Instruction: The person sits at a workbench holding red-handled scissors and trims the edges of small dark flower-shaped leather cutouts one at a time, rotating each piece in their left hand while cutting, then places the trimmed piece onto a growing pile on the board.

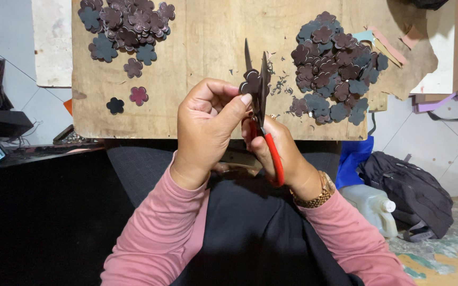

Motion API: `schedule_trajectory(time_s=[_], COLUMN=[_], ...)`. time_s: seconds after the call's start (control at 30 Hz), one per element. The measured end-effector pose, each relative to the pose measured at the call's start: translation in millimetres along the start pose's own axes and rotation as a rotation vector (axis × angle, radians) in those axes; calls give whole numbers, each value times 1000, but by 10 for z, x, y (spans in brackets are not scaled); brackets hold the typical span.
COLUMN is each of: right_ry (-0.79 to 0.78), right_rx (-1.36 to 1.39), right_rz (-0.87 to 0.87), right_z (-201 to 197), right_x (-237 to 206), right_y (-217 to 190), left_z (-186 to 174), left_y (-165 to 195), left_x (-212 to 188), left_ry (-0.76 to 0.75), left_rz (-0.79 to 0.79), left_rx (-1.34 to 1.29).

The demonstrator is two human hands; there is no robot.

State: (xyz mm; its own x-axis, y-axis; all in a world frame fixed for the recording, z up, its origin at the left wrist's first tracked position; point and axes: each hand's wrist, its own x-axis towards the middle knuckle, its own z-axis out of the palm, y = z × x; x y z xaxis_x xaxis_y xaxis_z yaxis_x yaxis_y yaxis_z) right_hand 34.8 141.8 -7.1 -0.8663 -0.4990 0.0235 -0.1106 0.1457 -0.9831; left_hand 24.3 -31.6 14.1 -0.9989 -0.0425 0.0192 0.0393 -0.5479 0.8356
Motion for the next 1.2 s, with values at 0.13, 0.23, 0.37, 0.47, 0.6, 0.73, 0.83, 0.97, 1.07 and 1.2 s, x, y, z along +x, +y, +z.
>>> schedule_trajectory(time_s=[0.13, 0.23, 0.37, 0.47, 0.6, 0.73, 0.83, 0.97, 1.07, 1.2], right_ry=[-29, -14, 128, 204, 340, 320, 287, 249, 242, 217], right_rx=[71, 260, 446, 510, 296, 226, 196, 355, 360, 552], right_rz=[-31, -11, -38, -121, -107, -143, -123, -121, -150, -101], right_z=[-19, 14, 41, 1, -52, -81, -105, -104, -96, -138], right_x=[-19, -16, 14, 175, 264, 283, 302, 329, 343, 350], right_y=[66, 87, 20, -27, -118, -200, -247, -270, -247, -198], left_z=[-15, -31, -71, -59, -22, -49, -69, -74, -75, -125], left_y=[0, -26, -49, -72, -87, -64, -56, -51, -22, 71], left_x=[8, 43, 22, 3, 2, 5, 2, 34, 18, 55], left_ry=[23, 49, 31, 5, -49, -69, -64, -54, -31, 52], left_rz=[-3, 57, 44, -15, -36, -41, -33, -23, -32, -46], left_rx=[-40, 16, 32, 15, -9, 138, 145, 41, 59, 140])
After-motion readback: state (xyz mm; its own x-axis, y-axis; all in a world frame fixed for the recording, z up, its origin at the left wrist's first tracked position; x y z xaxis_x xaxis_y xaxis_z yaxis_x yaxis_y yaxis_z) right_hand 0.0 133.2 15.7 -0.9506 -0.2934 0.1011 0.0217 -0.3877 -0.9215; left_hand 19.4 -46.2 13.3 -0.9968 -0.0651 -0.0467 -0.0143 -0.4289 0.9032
